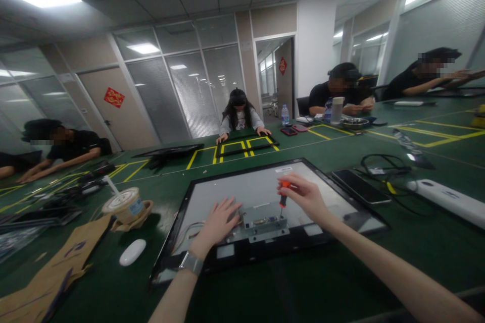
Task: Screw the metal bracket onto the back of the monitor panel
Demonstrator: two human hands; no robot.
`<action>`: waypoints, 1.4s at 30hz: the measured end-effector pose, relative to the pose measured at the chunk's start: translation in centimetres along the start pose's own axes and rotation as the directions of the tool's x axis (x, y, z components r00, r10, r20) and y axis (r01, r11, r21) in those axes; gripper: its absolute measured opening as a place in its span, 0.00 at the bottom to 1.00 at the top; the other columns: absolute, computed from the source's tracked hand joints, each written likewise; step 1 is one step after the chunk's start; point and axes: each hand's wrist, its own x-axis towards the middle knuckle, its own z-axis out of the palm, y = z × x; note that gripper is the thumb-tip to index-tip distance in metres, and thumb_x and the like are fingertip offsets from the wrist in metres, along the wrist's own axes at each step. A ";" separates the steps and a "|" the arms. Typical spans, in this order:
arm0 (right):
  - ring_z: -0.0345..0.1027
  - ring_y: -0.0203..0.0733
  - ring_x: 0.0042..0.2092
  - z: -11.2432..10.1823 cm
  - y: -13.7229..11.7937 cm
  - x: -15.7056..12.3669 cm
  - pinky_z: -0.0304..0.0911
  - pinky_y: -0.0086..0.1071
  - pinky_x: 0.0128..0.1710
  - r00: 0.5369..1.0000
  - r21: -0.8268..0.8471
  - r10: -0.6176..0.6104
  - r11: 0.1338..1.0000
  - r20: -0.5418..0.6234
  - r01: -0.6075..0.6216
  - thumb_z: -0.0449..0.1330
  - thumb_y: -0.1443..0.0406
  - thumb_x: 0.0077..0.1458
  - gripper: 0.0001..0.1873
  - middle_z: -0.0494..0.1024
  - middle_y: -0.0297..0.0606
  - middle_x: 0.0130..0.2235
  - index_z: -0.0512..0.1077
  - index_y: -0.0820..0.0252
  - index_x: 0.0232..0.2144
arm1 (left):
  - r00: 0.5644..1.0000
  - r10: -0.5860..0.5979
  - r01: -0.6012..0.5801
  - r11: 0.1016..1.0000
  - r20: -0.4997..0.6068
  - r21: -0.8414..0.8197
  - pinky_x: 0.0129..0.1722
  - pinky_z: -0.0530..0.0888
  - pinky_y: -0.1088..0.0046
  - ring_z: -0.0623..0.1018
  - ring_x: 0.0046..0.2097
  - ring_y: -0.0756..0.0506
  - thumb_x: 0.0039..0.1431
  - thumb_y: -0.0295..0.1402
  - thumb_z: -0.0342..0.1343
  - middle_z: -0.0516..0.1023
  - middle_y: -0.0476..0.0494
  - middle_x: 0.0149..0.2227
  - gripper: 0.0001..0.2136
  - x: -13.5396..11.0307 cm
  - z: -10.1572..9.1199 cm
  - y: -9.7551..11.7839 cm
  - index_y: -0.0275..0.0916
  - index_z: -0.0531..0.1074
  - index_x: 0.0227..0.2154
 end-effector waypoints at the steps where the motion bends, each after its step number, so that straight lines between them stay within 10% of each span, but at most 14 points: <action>1: 0.72 0.40 0.36 0.0 0.1 0.1 0.76 0.35 0.35 0.999 -0.023 -0.020 1.000 -0.027 0.019 0.68 0.57 0.52 0.12 0.73 0.37 0.36 0.80 0.53 0.39 | 1.000 0.002 -0.002 1.000 -0.002 0.000 0.66 0.48 0.48 0.52 0.70 0.39 0.69 0.46 0.41 0.53 0.46 0.70 0.23 0.0 0.1 -0.1 0.51 0.59 0.64; 6: 0.70 0.40 0.35 -0.1 0.0 0.1 0.73 0.33 0.34 0.991 -0.083 -0.109 0.991 -0.082 0.102 0.68 0.58 0.52 0.08 0.71 0.36 0.34 0.80 0.53 0.35 | 1.000 0.006 -0.006 1.000 -0.002 -0.002 0.66 0.49 0.47 0.51 0.70 0.39 0.69 0.47 0.40 0.53 0.46 0.70 0.23 0.2 0.4 -0.4 0.52 0.58 0.65; 13: 0.77 0.44 0.42 0.2 0.0 -0.4 0.74 0.42 0.42 0.999 -0.009 -0.035 0.999 0.040 0.036 0.57 0.58 0.63 0.17 0.78 0.41 0.46 0.73 0.50 0.54 | 1.000 -0.001 0.001 1.000 0.006 -0.001 0.66 0.49 0.47 0.52 0.70 0.38 0.69 0.45 0.41 0.53 0.46 0.70 0.23 0.2 0.2 -0.2 0.51 0.59 0.64; 31: 0.73 0.43 0.38 -0.1 0.3 0.0 0.74 0.37 0.38 0.990 -0.109 -0.121 0.988 -0.068 0.114 0.67 0.60 0.53 0.10 0.74 0.38 0.37 0.79 0.52 0.39 | 1.000 -0.008 0.008 1.000 0.014 0.003 0.66 0.48 0.47 0.51 0.70 0.38 0.69 0.46 0.41 0.53 0.46 0.70 0.23 -0.1 -0.2 0.2 0.51 0.59 0.65; 42: 0.75 0.44 0.38 0.0 -0.8 -0.1 0.74 0.39 0.38 0.990 0.116 0.037 0.992 0.138 -0.053 0.60 0.55 0.61 0.14 0.77 0.41 0.39 0.76 0.56 0.43 | 1.000 -0.015 0.015 1.000 0.011 0.022 0.67 0.49 0.48 0.51 0.70 0.38 0.69 0.44 0.42 0.53 0.46 0.70 0.23 0.0 -0.2 0.3 0.50 0.59 0.64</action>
